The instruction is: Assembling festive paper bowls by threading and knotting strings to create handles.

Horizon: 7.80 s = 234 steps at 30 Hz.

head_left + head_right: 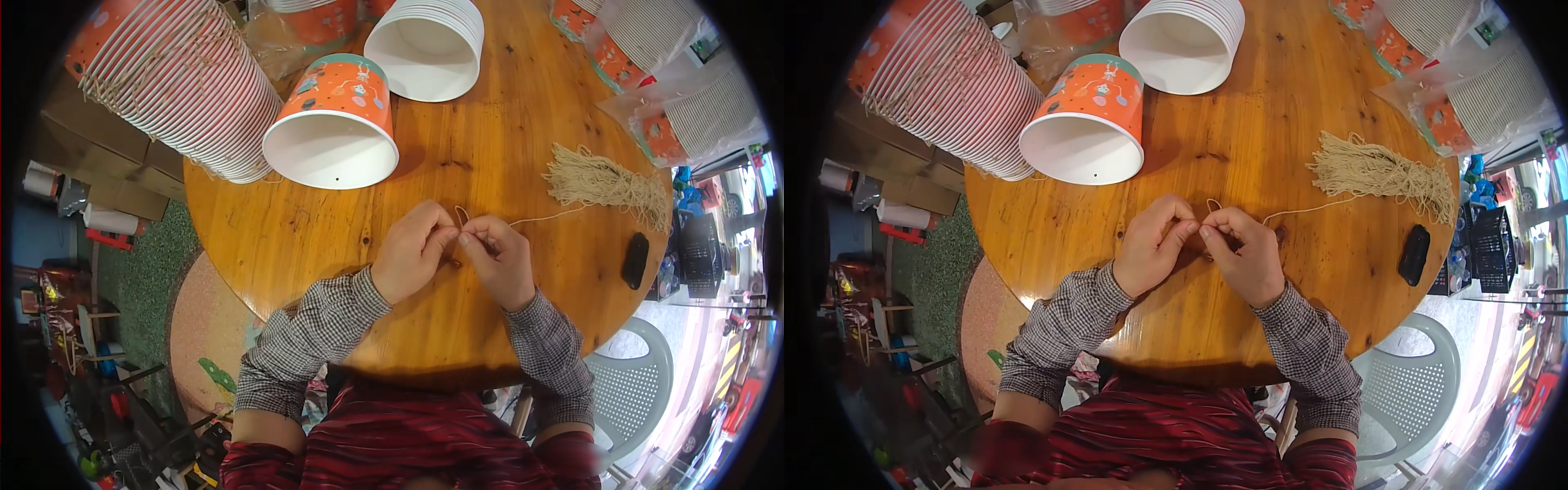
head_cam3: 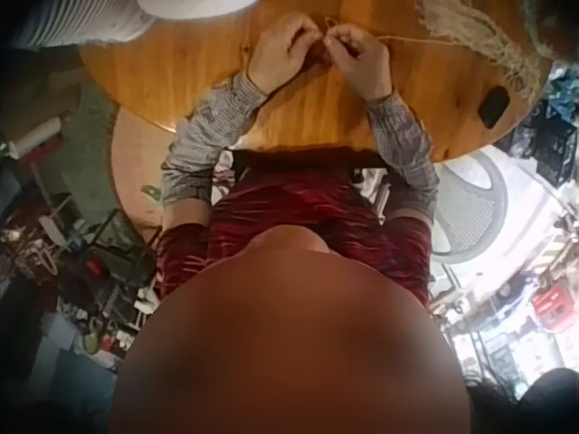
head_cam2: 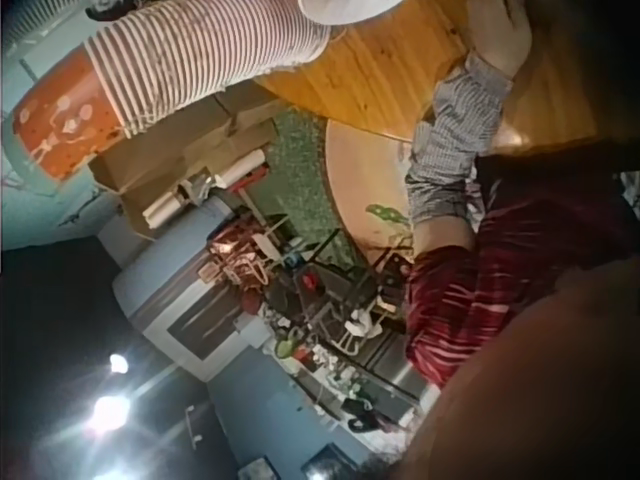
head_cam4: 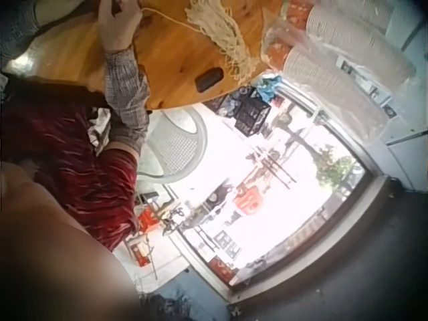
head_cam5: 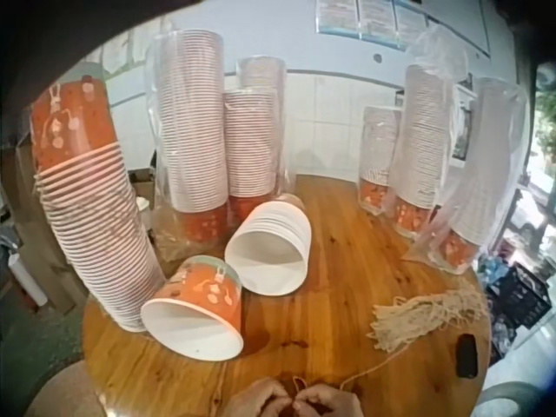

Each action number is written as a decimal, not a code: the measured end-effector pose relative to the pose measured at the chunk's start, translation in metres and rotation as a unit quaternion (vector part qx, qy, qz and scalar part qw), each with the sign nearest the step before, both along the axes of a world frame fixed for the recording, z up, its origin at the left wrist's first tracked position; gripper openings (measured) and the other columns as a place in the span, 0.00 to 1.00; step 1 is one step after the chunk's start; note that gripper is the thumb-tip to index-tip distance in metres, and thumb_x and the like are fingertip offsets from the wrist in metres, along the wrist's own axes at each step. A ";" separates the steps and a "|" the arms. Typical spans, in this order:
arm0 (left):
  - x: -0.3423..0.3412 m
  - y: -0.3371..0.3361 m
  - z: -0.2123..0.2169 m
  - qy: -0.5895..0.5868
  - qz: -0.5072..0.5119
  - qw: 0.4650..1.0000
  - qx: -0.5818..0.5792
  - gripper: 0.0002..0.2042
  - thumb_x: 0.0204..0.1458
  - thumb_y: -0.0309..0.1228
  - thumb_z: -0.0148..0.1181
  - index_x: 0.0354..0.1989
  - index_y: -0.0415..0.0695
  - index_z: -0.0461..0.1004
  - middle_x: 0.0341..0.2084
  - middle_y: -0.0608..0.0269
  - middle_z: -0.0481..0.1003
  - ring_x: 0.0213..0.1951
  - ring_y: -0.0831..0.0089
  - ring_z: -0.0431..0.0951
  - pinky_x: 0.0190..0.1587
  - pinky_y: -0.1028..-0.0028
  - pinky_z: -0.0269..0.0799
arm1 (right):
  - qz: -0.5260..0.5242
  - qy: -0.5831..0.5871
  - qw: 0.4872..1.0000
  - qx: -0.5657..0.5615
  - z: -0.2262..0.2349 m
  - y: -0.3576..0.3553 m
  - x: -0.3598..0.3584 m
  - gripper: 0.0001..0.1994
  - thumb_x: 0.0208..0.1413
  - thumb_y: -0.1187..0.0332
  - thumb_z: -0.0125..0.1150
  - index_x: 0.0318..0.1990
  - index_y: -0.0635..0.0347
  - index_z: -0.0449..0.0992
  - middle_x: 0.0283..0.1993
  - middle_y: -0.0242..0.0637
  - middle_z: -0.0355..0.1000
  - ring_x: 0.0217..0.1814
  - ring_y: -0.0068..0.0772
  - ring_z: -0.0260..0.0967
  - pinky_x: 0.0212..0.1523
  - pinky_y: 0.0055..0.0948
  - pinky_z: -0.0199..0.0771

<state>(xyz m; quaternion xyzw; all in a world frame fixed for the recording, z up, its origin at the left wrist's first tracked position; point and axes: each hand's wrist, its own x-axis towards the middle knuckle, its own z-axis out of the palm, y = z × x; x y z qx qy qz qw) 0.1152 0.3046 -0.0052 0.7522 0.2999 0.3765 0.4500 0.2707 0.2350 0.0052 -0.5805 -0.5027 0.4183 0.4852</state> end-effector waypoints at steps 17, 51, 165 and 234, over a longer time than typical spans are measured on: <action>0.001 0.023 -0.011 0.025 0.029 0.977 0.211 0.12 0.48 0.21 0.61 0.41 0.38 0.68 0.38 0.52 0.70 0.41 0.55 0.72 0.43 0.67 0.69 | 0.001 0.096 0.994 -0.061 -0.008 0.009 0.015 0.03 0.59 0.73 0.57 0.35 0.63 0.73 0.23 0.21 0.68 0.21 0.08 0.59 0.20 0.12 0.60; 0.008 0.019 -0.006 0.008 0.042 0.986 0.161 0.15 0.51 0.20 0.57 0.49 0.36 0.71 0.34 0.51 0.75 0.25 0.63 0.78 0.28 0.72 0.74 | 0.068 -0.011 0.973 0.218 -0.003 0.004 0.003 0.04 0.58 0.78 0.53 0.40 0.65 0.70 0.60 0.53 0.66 0.60 0.41 0.67 0.59 0.32 0.64; 0.042 0.020 0.002 -0.138 -0.065 0.979 -0.135 0.05 0.54 0.22 0.59 0.37 0.35 0.76 0.29 0.67 0.74 0.29 0.82 0.70 0.33 0.81 0.67 | -0.132 -0.144 0.957 0.212 0.010 0.004 0.033 0.03 0.53 0.78 0.61 0.35 0.64 0.75 0.33 0.34 0.71 0.31 0.22 0.67 0.30 0.19 0.67; 0.031 0.024 0.014 -0.069 -0.123 0.970 -0.199 0.06 0.58 0.26 0.56 0.36 0.36 0.75 0.31 0.71 0.74 0.30 0.86 0.67 0.32 0.82 0.63 | -0.094 -0.002 0.989 0.111 0.005 0.002 0.028 0.04 0.53 0.77 0.60 0.36 0.64 0.75 0.34 0.31 0.70 0.33 0.17 0.68 0.30 0.18 0.67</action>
